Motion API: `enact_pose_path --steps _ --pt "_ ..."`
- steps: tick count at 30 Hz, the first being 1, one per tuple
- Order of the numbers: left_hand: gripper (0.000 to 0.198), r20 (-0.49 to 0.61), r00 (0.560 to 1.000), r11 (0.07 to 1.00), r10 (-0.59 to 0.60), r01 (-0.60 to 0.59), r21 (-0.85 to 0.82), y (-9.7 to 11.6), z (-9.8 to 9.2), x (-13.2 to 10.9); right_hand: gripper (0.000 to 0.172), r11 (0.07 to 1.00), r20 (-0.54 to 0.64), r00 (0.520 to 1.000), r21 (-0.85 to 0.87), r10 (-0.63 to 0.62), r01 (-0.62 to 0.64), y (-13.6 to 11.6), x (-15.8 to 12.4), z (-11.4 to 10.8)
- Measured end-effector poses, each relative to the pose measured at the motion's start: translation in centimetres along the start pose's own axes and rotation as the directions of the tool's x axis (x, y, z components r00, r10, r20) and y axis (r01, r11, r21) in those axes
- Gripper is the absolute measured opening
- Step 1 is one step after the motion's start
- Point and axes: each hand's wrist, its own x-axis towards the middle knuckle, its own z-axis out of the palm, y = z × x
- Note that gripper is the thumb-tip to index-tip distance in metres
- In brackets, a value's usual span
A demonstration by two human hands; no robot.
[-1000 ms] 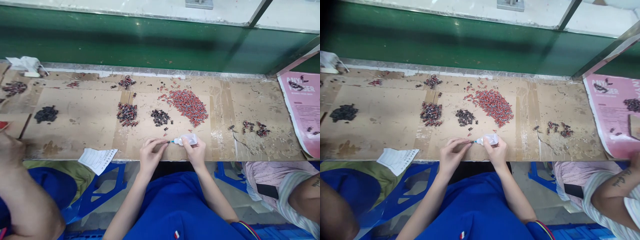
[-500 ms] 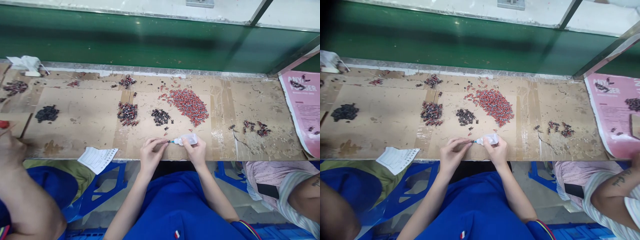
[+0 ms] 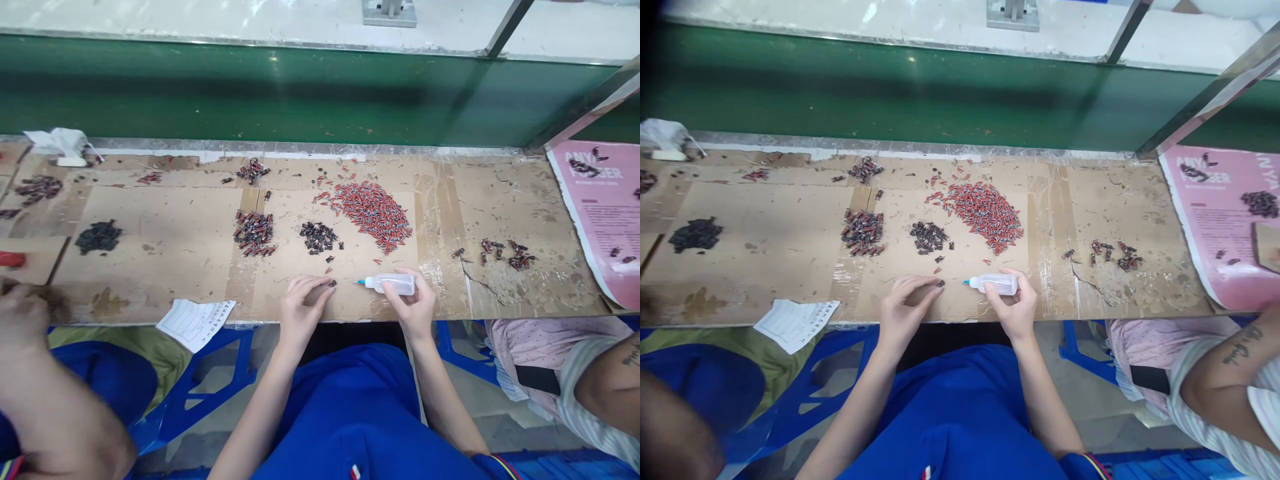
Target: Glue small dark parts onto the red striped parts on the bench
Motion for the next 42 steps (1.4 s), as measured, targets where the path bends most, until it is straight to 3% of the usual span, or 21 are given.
enact_pose_path --steps 4,7,12,17,20,23,26,30,37,42 --pt "0.013 0.002 0.999 0.991 0.051 -0.051 0.128 -0.1 -0.1 0.1 0.023 0.924 0.117 0.971 -0.3 -0.21 0.236 -0.2 0.3 -1.8" --pt "0.012 -0.008 0.998 0.98 0.055 -0.052 0.191 -0.1 0.1 0.0 0.018 0.834 0.155 0.938 -0.43 -0.31 0.346 -0.7 1.3 -1.8" --pt "0.012 0.008 1.0 0.998 0.016 -0.016 0.068 0.2 0.4 -0.1 0.019 0.757 0.155 0.959 -0.588 -0.239 0.284 -1.2 3.6 0.1" --pt "0.015 -0.031 0.97 0.947 -0.239 0.226 -0.228 1.4 0.4 -0.3 0.015 0.673 0.262 0.958 -0.688 -0.117 0.27 -1.3 5.5 1.8" --pt "0.02 -0.032 0.948 0.893 -0.318 0.288 -0.346 2.1 0.4 -0.2 0.015 0.662 0.293 0.955 -0.707 -0.044 0.248 -1.6 5.9 2.1" --pt "0.022 -0.022 0.938 0.864 -0.347 0.31 -0.397 2.7 0.3 0.1 0.013 0.761 0.29 0.951 -0.593 -0.104 0.264 -2.3 5.3 2.1" --pt "0.021 -0.019 0.939 0.859 -0.342 0.304 -0.412 3.1 0.2 0.3 0.014 0.912 0.32 0.927 -0.289 -0.193 0.29 -3.1 3.8 2.4" --pt "0.02 -0.036 0.941 0.876 -0.337 0.299 -0.379 3.6 0.1 0.3 0.018 0.979 0.421 0.886 0.028 -0.196 0.203 -3.5 1.7 3.3" --pt "0.017 -0.047 0.959 0.902 -0.28 0.246 -0.354 4.0 0.0 0.1 0.013 0.992 0.404 0.911 0.119 -0.081 0.035 -3.3 0.8 4.2" --pt "0.014 -0.043 0.96 0.9 -0.275 0.241 -0.364 4.1 0.0 -0.1 0.013 0.986 0.455 0.89 0.153 -0.016 -0.061 -3.5 0.5 4.2"
